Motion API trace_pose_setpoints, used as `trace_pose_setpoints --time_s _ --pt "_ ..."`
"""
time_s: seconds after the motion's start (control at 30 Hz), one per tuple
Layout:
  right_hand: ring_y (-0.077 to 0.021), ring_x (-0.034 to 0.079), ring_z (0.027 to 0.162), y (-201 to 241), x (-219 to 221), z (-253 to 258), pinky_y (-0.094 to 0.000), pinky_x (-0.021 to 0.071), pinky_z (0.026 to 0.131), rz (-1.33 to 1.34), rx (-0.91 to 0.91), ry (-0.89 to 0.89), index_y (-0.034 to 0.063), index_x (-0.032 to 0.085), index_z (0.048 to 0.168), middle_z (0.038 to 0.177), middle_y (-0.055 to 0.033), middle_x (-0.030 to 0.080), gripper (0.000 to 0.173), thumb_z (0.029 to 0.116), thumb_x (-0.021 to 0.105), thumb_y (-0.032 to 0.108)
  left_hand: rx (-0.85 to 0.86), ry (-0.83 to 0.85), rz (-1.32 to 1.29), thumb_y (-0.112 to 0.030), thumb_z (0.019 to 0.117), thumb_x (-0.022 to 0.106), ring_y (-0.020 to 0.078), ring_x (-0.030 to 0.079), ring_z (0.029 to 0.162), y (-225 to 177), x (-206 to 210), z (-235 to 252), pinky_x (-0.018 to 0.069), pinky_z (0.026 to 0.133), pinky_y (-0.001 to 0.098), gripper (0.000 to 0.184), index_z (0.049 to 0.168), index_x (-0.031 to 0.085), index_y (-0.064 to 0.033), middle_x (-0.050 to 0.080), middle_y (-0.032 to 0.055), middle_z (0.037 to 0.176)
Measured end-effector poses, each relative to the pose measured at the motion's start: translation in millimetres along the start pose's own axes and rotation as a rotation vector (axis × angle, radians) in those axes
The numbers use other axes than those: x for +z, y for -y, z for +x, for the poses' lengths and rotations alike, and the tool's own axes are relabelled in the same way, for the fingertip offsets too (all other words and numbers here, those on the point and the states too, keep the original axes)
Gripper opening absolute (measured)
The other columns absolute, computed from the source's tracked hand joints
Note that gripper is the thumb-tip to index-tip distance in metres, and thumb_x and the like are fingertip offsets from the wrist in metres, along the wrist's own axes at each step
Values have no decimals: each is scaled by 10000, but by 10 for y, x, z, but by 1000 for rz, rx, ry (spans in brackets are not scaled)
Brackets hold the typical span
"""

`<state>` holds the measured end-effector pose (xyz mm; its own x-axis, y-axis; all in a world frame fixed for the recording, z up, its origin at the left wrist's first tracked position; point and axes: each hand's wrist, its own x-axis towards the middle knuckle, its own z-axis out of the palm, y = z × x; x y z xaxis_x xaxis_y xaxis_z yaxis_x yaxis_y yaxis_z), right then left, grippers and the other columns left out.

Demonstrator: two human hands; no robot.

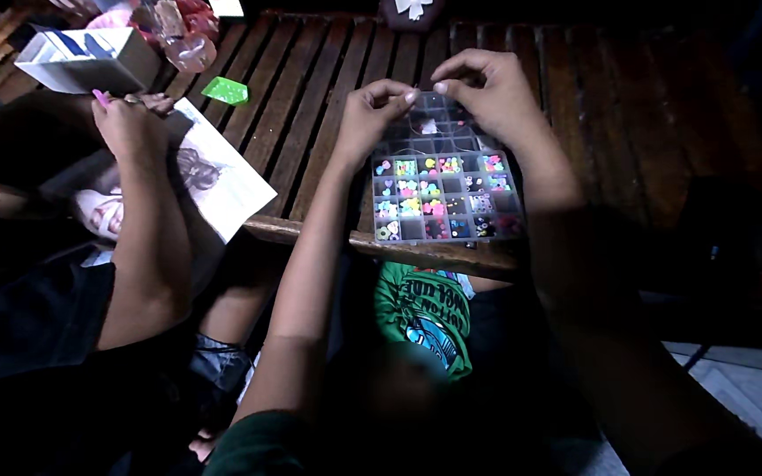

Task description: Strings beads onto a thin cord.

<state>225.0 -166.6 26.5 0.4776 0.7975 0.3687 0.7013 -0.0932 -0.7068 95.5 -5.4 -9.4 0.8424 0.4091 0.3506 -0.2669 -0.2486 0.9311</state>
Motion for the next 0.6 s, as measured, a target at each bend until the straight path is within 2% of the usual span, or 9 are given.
trace_pose_setpoints --time_s 0.1,0.2,0.33,0.47,0.6 --pt "-305 650 1053 -19 -85 -27 -475 503 964 -227 89 154 -26 715 1094 1168 -212 669 171 991 644 90 -9 -69 31 -53 985 640 31 651 782 14 -13 13 561 755 222 83 1030 686 0 688 -10 899" --pt "-383 642 1086 -51 -92 -31 -576 470 981 -345 149 313 -30 736 1058 1148 -241 678 144 987 649 59 -22 -104 28 -57 987 645 38 659 805 12 -10 19 564 775 227 87 1034 683 5 689 2 905" --pt "-402 639 1090 -116 -58 -7 -640 455 963 -412 186 380 -1 746 1044 1136 -227 686 149 987 670 113 -15 -92 33 -66 989 641 42 653 804 27 -16 18 559 773 235 99 1040 687 4 691 5 915" --pt "-409 634 1092 -134 -27 -8 -655 448 952 -445 173 383 17 754 1021 1116 -222 688 161 971 707 162 -19 -84 28 -70 990 641 42 653 799 24 -15 15 559 767 233 95 1039 689 -5 689 -5 909" --pt "-414 634 1120 -95 -34 -17 -663 434 977 -502 190 394 23 756 1043 1140 -220 692 159 987 679 151 -28 -75 29 -67 990 641 33 647 794 12 -16 10 555 765 225 91 1041 685 -6 685 -10 908"
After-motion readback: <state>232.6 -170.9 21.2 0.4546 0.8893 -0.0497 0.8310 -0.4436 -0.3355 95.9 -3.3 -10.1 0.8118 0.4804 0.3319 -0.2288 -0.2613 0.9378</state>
